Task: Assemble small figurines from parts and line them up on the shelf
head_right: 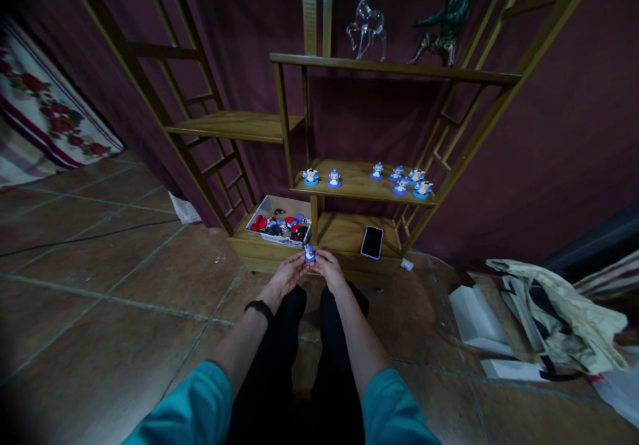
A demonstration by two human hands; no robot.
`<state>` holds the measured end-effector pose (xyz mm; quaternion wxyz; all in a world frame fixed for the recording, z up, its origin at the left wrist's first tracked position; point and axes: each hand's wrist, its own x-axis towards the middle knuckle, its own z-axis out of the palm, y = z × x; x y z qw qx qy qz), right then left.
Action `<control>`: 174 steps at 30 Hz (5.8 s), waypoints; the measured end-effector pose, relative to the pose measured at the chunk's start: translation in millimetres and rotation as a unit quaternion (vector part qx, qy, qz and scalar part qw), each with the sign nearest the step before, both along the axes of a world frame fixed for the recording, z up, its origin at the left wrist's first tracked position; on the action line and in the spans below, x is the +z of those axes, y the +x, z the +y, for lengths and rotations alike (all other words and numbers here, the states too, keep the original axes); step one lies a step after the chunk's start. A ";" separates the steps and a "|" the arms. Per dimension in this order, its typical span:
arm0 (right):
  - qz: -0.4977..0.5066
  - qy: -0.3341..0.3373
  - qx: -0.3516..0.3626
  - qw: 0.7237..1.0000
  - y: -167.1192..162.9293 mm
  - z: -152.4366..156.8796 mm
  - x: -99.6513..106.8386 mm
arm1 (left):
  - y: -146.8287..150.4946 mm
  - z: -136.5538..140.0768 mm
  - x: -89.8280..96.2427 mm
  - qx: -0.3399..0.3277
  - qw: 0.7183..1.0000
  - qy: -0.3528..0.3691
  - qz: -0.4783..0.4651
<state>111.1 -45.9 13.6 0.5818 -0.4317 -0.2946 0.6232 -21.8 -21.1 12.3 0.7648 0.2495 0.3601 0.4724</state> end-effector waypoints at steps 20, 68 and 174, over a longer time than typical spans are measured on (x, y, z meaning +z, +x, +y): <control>-0.029 0.009 0.021 0.999 1.2 1.1 -3.8 | -0.2 4.1 -4.9 0.027 1.000 -0.005 0.002; 0.003 -0.004 -0.007 1.000 0.1 3.5 -3.9 | -0.2 2.8 -6.5 0.008 1.000 0.015 -0.003; -0.123 0.077 0.044 0.988 -4.5 -1.7 0.7 | -2.2 3.3 -1.5 -0.013 0.999 -0.029 -0.027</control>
